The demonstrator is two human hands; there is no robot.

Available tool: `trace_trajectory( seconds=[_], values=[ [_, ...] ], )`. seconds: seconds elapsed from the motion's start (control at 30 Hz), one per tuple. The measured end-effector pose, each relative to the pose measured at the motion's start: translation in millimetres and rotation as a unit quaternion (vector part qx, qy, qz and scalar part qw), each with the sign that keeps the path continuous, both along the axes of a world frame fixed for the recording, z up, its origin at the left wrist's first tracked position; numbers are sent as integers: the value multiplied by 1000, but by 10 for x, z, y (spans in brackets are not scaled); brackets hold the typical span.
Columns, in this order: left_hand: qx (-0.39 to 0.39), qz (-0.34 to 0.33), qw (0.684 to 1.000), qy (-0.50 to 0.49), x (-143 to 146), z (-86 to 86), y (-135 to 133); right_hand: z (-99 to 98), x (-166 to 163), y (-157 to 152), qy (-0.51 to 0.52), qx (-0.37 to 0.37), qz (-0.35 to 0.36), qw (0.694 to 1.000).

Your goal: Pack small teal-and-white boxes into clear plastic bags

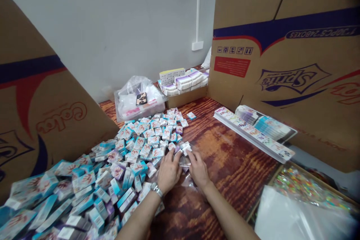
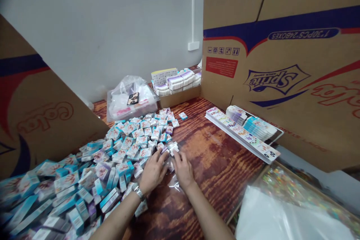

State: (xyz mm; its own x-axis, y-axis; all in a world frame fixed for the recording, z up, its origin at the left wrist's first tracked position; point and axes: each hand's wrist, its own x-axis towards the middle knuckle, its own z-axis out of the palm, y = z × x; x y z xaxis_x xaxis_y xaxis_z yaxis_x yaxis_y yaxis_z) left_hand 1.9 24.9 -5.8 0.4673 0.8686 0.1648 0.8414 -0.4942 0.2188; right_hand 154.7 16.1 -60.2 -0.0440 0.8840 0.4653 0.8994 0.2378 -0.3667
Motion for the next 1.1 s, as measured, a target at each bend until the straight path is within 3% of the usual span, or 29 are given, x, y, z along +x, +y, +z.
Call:
trace_trajectory(
  seconds=[0.27,0.43,0.77,0.9,1.1],
  values=[
    [-10,-29,999,-8,104,158,138,-23,73,21,46,-37,-16,998],
    [-56,-42,997,-22,173,91,190,-9,103,-55,78,-42,7,996],
    [-38,-57,997,-22,189,135,-31,19,176,-201,53,-20,7,998],
    [-1,-44,999,12,190,129,42,38,153,-119,79,-49,10,996],
    [-21,-50,998,29,178,114,102,46,119,-58,59,-97,-9,994]
  ],
)
